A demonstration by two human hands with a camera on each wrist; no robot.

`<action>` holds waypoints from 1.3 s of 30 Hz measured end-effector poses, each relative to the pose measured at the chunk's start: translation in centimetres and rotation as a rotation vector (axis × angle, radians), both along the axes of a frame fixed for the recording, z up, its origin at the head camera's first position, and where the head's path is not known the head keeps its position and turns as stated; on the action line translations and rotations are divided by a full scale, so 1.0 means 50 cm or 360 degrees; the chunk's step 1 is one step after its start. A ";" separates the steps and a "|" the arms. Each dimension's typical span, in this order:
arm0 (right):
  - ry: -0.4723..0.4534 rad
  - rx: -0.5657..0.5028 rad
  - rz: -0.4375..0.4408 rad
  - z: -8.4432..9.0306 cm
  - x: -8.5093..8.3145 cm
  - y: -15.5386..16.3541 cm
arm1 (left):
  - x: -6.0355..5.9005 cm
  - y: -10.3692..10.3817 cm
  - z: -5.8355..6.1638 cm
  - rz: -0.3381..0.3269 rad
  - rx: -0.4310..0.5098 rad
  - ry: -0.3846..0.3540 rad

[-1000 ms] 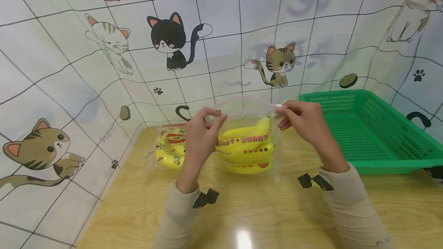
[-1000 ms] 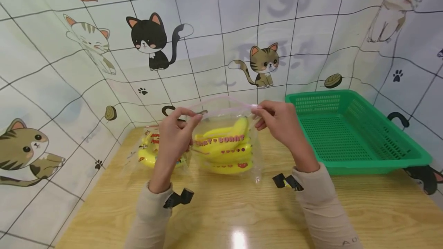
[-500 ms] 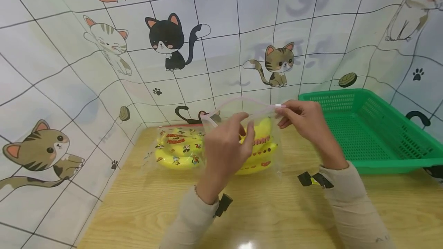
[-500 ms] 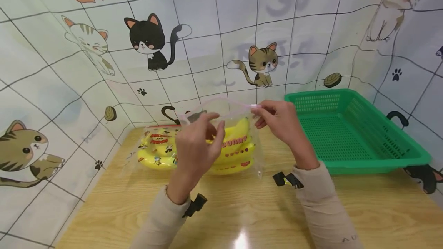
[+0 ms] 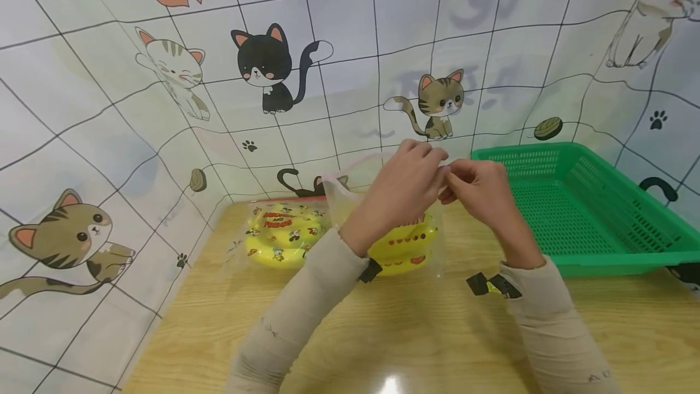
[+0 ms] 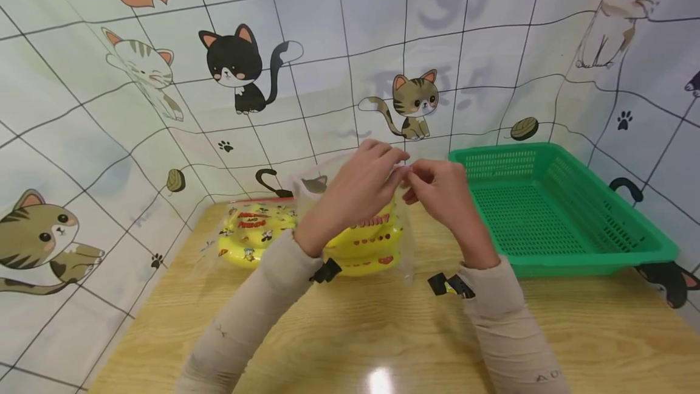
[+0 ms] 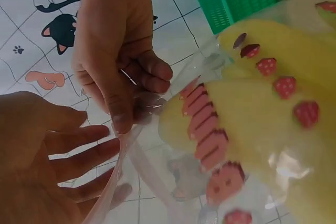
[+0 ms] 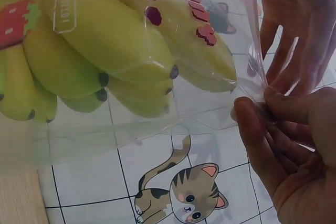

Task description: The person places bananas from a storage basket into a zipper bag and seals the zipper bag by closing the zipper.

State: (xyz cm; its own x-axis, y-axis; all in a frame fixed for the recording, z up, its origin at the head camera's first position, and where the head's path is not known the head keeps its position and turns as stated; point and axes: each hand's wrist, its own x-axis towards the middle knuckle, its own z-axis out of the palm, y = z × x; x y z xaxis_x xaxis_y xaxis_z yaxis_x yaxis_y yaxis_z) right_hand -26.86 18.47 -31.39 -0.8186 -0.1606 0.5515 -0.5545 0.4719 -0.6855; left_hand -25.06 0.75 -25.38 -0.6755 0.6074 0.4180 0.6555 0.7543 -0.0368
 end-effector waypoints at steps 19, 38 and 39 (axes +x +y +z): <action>0.0020 0.0113 0.0082 -0.002 -0.004 0.003 | -0.032 0.010 -0.013 0.0167 -0.0127 0.0202; 0.0083 0.0094 -0.0004 0.005 0.001 0.019 | -0.025 -0.005 -0.009 0.0238 -0.0212 0.0199; 0.0080 0.0101 -0.0009 0.006 0.001 0.020 | -0.024 -0.006 -0.009 0.0233 -0.0213 0.0196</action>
